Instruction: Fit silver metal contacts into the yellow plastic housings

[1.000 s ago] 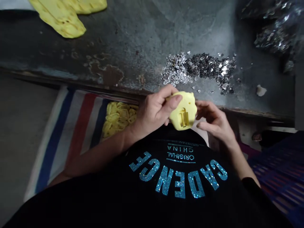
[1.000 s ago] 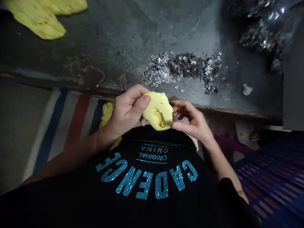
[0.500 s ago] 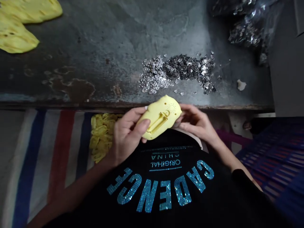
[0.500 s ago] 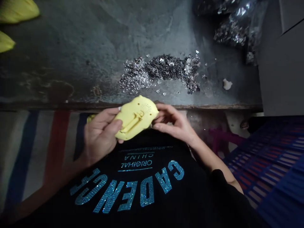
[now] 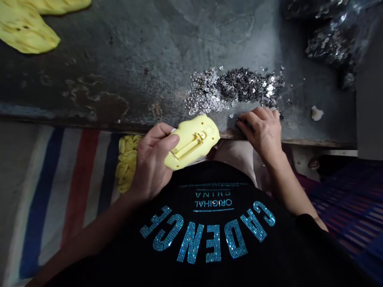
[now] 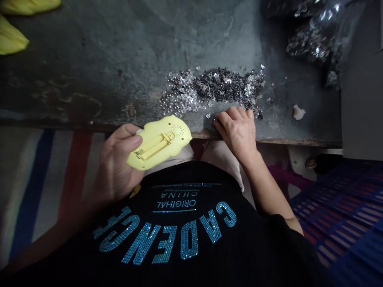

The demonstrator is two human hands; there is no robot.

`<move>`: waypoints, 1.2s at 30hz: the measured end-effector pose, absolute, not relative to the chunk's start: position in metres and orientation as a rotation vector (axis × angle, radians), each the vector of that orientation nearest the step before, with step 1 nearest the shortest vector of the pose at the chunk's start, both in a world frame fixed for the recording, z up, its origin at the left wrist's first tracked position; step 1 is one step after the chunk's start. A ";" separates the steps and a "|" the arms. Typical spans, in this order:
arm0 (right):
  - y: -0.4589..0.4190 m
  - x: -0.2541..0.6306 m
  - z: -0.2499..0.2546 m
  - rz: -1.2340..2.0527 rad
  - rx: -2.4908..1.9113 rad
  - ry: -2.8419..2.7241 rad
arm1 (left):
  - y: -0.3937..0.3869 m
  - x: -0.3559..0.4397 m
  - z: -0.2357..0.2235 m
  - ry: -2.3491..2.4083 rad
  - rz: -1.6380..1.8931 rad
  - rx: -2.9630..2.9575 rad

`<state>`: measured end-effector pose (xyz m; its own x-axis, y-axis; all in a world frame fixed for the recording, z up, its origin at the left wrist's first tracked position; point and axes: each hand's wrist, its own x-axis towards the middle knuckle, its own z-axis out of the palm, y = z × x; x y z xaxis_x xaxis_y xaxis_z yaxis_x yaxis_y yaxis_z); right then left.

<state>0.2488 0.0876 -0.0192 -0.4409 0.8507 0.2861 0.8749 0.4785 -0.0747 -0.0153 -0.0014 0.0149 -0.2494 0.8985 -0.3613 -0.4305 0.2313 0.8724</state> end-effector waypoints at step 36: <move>0.033 0.228 0.024 1.339 -1.158 -1.722 | -0.024 0.002 0.009 0.935 1.021 0.733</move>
<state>0.2279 0.0327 0.0238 -0.3908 0.9203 -0.0187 0.2452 0.0845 -0.9658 0.0024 -0.0243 0.0093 0.2220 0.9298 -0.2935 -0.3737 0.3592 0.8552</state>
